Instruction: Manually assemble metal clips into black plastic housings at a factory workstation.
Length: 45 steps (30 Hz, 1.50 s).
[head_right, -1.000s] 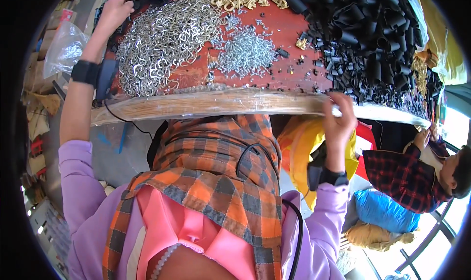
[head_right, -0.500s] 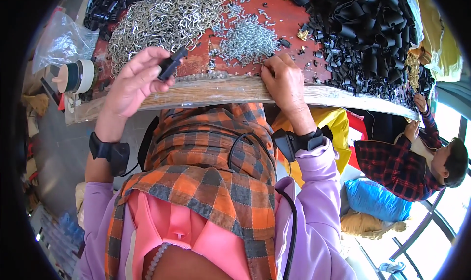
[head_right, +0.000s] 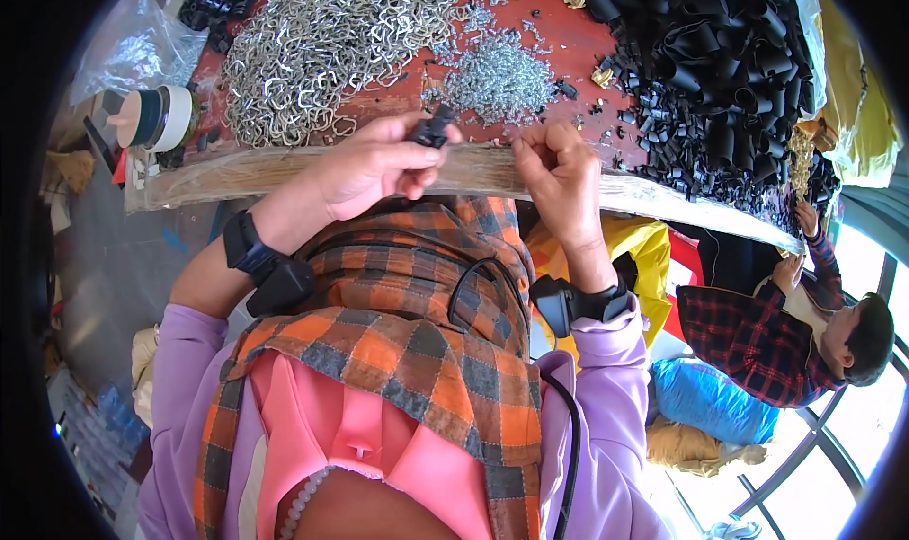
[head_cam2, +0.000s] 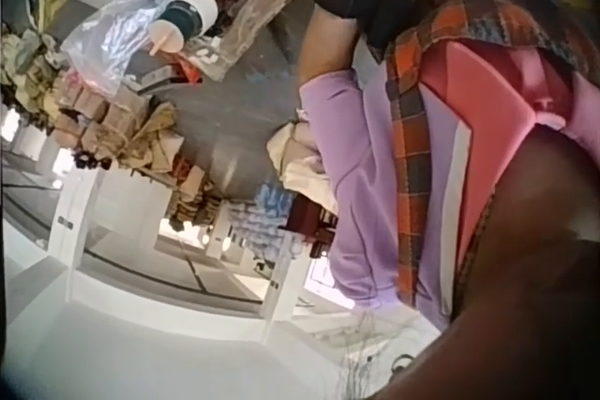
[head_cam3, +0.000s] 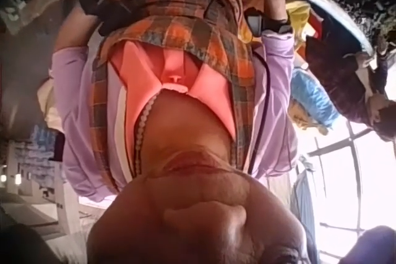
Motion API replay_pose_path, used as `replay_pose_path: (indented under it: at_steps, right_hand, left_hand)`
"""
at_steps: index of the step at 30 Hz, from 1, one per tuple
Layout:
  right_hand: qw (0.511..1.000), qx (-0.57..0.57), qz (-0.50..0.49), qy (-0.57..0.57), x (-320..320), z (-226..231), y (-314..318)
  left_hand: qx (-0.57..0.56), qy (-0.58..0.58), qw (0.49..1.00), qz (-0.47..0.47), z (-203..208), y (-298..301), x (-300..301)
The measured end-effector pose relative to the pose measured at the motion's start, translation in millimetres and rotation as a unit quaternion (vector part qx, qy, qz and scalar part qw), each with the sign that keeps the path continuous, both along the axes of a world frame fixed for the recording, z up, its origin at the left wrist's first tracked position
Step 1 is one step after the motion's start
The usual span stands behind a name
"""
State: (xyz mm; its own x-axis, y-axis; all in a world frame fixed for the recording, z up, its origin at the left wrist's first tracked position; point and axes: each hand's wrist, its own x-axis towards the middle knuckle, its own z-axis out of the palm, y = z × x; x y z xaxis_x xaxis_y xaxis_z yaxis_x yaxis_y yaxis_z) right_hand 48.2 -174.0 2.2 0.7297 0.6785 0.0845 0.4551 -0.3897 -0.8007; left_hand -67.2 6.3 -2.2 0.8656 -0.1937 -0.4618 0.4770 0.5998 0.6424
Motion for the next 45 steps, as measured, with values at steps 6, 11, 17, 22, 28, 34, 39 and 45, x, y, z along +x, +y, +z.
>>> replay_pose_path:
  at_steps: [6, 11, 17, 22, 28, 34, 39, 45]
  right_hand:
    - [0.994, 0.085, 0.062, -0.015, -29, 23, 4]
    - [0.982, 0.104, 0.113, -0.106, -38, 25, 8]
    - [0.982, 0.051, 0.133, -0.121, -38, 18, 9]
    - [0.986, 0.018, 0.146, -0.083, -38, 19, 11]
    - [0.987, 0.029, 0.141, -0.069, -42, 19, 13]
    - [0.993, -0.009, 0.116, 0.004, -44, 20, 13]
    - [0.992, -0.026, 0.124, 0.023, -42, 16, 11]
    - [0.988, -0.021, 0.150, 0.013, -31, 19, 22]
  left_hand:
    - [-0.154, -0.042, 0.987, 0.026, 5, -17, 0]
    - [-0.101, -0.023, 0.994, 0.031, 7, -23, -4]
    - [-0.042, -0.008, 0.999, 0.007, -2, -23, -5]
    - [-0.010, -0.026, 0.999, -0.018, 5, -22, -7]
    - [0.000, -0.051, 0.998, -0.038, 5, -21, -8]
    - [-0.026, -0.002, 0.999, -0.033, -4, -21, -10]
    - [-0.023, -0.005, 0.999, -0.022, -9, -25, -10]
    - [-0.051, 0.017, 0.998, -0.010, -7, -15, -6]
